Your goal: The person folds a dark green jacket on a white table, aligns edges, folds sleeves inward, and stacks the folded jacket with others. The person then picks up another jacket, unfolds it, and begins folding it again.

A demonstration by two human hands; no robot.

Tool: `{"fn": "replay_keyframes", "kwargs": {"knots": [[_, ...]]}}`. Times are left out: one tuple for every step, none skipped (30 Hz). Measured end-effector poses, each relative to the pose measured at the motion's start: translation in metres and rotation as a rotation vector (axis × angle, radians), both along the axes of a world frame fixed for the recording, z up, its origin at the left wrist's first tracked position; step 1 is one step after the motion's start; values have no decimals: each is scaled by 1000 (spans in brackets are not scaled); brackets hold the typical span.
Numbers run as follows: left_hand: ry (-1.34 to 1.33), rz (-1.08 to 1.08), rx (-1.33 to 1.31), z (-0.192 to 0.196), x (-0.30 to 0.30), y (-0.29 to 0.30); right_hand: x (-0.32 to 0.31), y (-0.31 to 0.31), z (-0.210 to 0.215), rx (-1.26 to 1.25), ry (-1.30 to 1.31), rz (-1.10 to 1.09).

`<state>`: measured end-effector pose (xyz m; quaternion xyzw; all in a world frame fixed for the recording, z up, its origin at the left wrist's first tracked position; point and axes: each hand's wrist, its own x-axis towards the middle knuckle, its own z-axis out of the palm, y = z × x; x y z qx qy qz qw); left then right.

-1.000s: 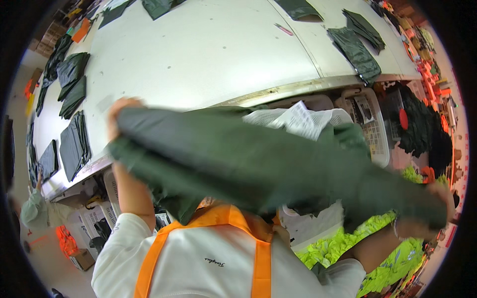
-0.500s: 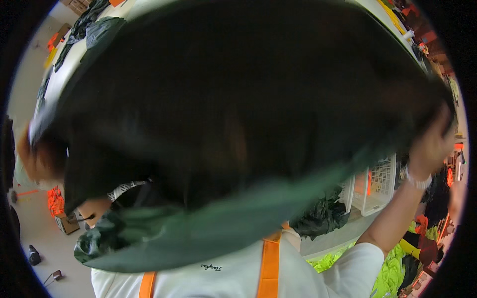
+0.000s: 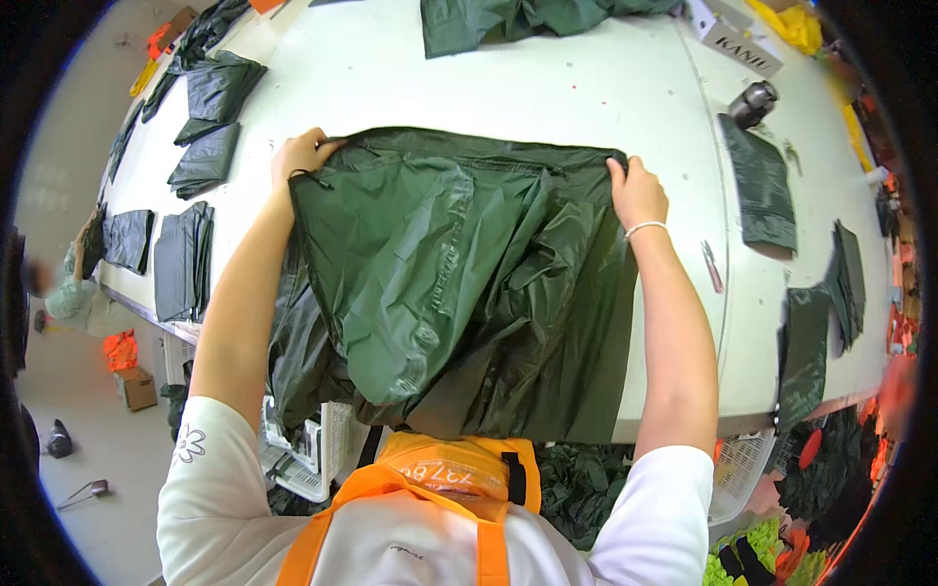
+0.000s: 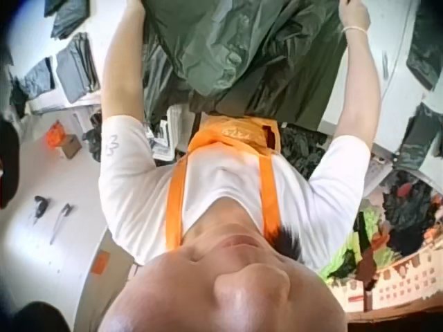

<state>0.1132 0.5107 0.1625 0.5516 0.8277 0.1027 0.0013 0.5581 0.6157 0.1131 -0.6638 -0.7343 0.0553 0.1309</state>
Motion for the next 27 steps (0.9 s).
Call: {"fn": "replay_keyframes", "kwargs": {"knots": [[8,21,-67,-20,-1,11,-5,11,-22,-51,-21,7],[26,39,-112,-44,-3,17,-12,19,-47,-89,-47,24],[36,48,-148,-65,-4,23,-14,25,-67,-120,-80,34],[47,55,-185,-83,-6,28,-13,28,-87,-83,-94,65],[40,76,-218,-98,-8,30,-15,28,-99,-73,-75,68],[30,96,-237,-111,-8,33,-15,29,-102,-49,-58,71],[21,118,-258,-123,-8,36,-14,29,-107,-27,-40,74],[10,129,-250,-130,-7,41,-11,31,-109,49,-30,100],[0,142,-244,-136,-7,45,-11,35,-111,59,-27,122],[-10,156,-239,-141,-7,46,-11,37,-113,68,-23,145],[-14,159,-236,-140,-10,51,-14,42,-111,88,-11,161],[-19,163,-234,-139,-13,54,-19,48,-111,115,-17,189],[-23,166,-233,-138,-17,57,-24,55,-109,79,-54,197],[-29,163,-248,-136,-21,61,-28,62,-108,95,-96,206],[-46,173,-243,-139,-25,64,-31,65,-106,110,-140,212],[-64,179,-240,-143,-27,65,-33,64,-104,20,-153,184],[-86,184,-232,-143,-27,65,-37,60,-101,17,-147,142],[-133,207,-224,-140,-25,64,-40,56,-99,13,-141,96],[-176,203,-240,-141,-27,66,-42,48,-95,10,-136,44],[-219,207,-253,-140,-32,65,-43,36,-87,268,-192,137],[-262,216,-261,-141,-38,63,-53,13,-63,296,-72,190],[-237,194,-235,-143,-38,61,-70,-22,-31,323,44,246],[-211,170,-224,-146,-41,56,-90,-69,-5,78,426,213],[-231,171,-214,-150,-44,54,-107,-116,19,-110,561,233],[-255,161,-204,-150,-43,53,-120,-161,31,-350,583,251],[-270,159,-218,-149,-41,53,-129,-199,31,-455,542,423],[-426,115,-209,-149,-48,54,-135,-232,18,-563,476,402]]}}
